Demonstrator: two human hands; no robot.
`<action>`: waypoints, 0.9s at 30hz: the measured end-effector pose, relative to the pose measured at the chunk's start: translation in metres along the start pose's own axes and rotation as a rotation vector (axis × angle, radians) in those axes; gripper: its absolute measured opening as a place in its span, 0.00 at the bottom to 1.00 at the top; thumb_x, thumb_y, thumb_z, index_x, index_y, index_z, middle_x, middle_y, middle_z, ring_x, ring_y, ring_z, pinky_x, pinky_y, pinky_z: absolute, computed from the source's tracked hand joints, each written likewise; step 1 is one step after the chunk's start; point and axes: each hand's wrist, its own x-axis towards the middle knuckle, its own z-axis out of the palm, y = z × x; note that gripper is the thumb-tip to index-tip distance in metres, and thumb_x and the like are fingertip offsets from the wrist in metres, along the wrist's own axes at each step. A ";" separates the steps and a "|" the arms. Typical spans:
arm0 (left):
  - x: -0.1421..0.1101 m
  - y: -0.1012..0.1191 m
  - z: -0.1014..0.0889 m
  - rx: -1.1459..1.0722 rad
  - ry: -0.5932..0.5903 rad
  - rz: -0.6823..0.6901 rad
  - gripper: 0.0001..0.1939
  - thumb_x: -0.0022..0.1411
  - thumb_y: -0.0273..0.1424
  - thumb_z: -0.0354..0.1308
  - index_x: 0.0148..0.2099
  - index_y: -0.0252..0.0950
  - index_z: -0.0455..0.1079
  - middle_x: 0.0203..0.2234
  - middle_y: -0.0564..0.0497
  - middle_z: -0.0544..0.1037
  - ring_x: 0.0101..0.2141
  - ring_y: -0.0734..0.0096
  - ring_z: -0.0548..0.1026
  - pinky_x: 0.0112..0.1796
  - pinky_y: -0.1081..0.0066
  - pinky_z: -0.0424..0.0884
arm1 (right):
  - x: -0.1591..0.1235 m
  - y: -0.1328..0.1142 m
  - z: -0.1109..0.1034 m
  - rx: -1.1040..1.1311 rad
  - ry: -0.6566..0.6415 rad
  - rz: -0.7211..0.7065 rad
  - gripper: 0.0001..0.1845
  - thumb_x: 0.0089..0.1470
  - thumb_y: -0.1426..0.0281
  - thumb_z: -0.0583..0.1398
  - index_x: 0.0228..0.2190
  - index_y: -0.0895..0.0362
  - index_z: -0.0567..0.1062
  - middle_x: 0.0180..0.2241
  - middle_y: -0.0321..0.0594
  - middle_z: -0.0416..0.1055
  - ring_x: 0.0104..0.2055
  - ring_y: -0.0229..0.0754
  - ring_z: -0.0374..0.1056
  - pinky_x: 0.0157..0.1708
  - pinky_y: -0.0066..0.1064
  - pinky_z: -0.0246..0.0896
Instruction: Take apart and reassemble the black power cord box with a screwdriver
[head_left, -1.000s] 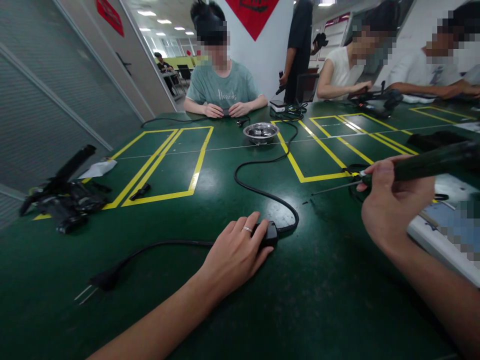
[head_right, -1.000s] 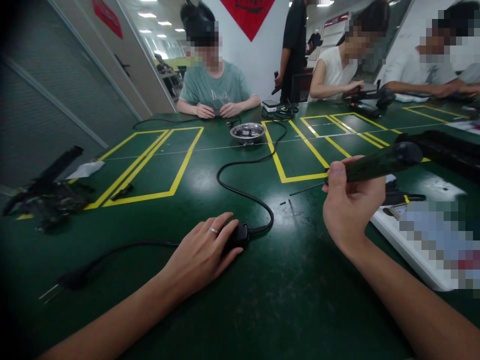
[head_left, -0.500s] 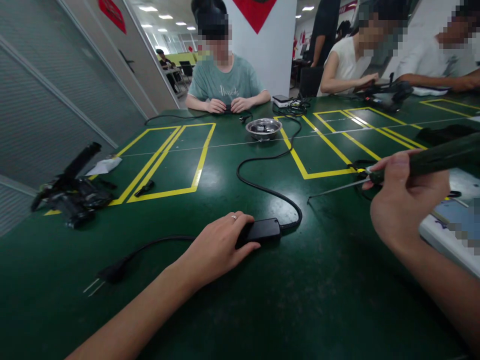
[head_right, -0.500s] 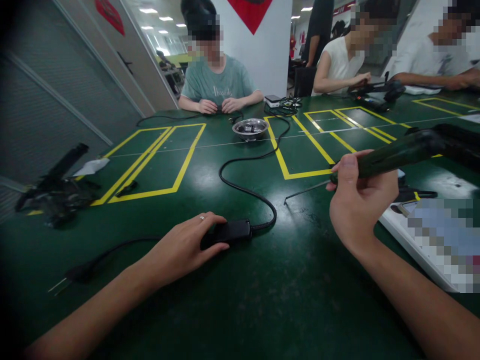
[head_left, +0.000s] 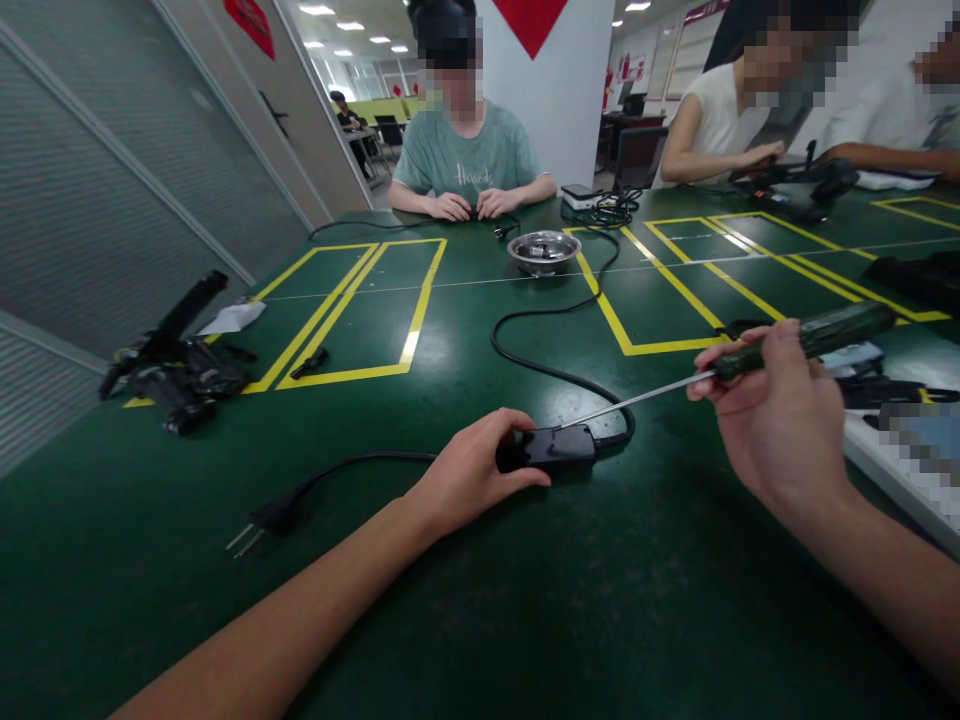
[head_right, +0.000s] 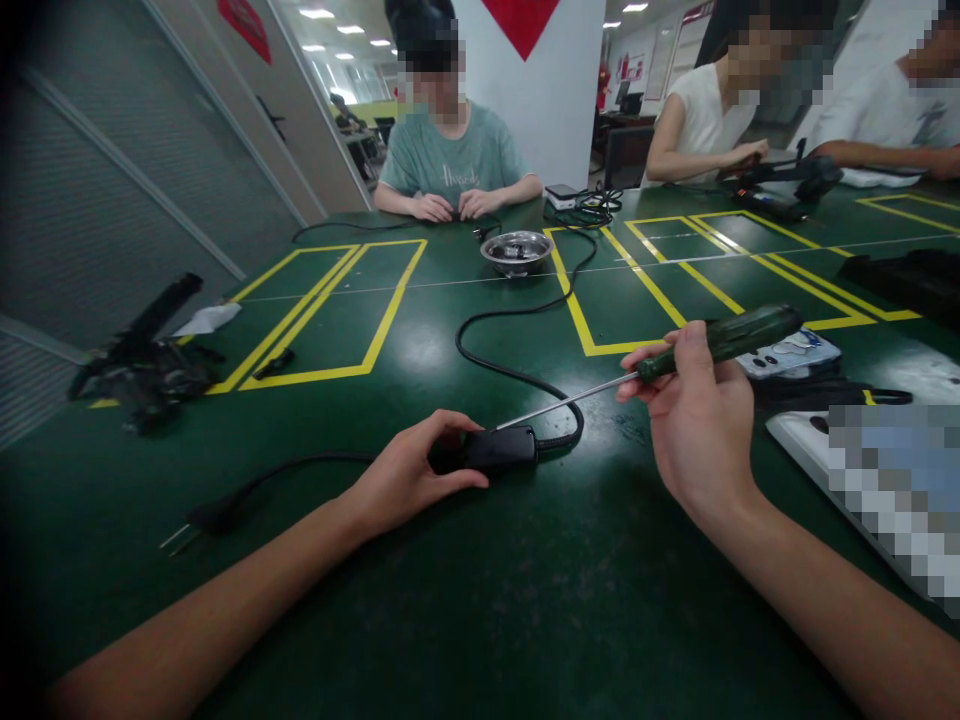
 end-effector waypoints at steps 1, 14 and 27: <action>0.000 -0.001 0.000 -0.005 -0.001 0.002 0.27 0.55 0.45 0.65 0.52 0.40 0.64 0.43 0.48 0.74 0.40 0.63 0.75 0.36 0.65 0.73 | 0.000 0.002 -0.001 0.005 -0.022 0.042 0.13 0.57 0.59 0.59 0.32 0.56 0.70 0.24 0.38 0.72 0.25 0.39 0.69 0.23 0.30 0.66; 0.002 -0.002 0.001 0.046 -0.029 0.063 0.25 0.56 0.45 0.64 0.52 0.39 0.64 0.43 0.48 0.74 0.41 0.63 0.74 0.40 0.62 0.72 | -0.007 0.008 -0.002 0.002 -0.132 0.232 0.11 0.58 0.60 0.59 0.33 0.55 0.72 0.29 0.38 0.74 0.29 0.36 0.70 0.28 0.28 0.70; 0.002 -0.003 0.001 0.086 -0.030 0.084 0.24 0.57 0.45 0.63 0.50 0.38 0.64 0.41 0.49 0.73 0.39 0.65 0.73 0.39 0.64 0.71 | -0.010 0.006 -0.001 0.017 -0.136 0.271 0.10 0.58 0.60 0.59 0.33 0.55 0.72 0.30 0.38 0.74 0.30 0.37 0.71 0.29 0.28 0.70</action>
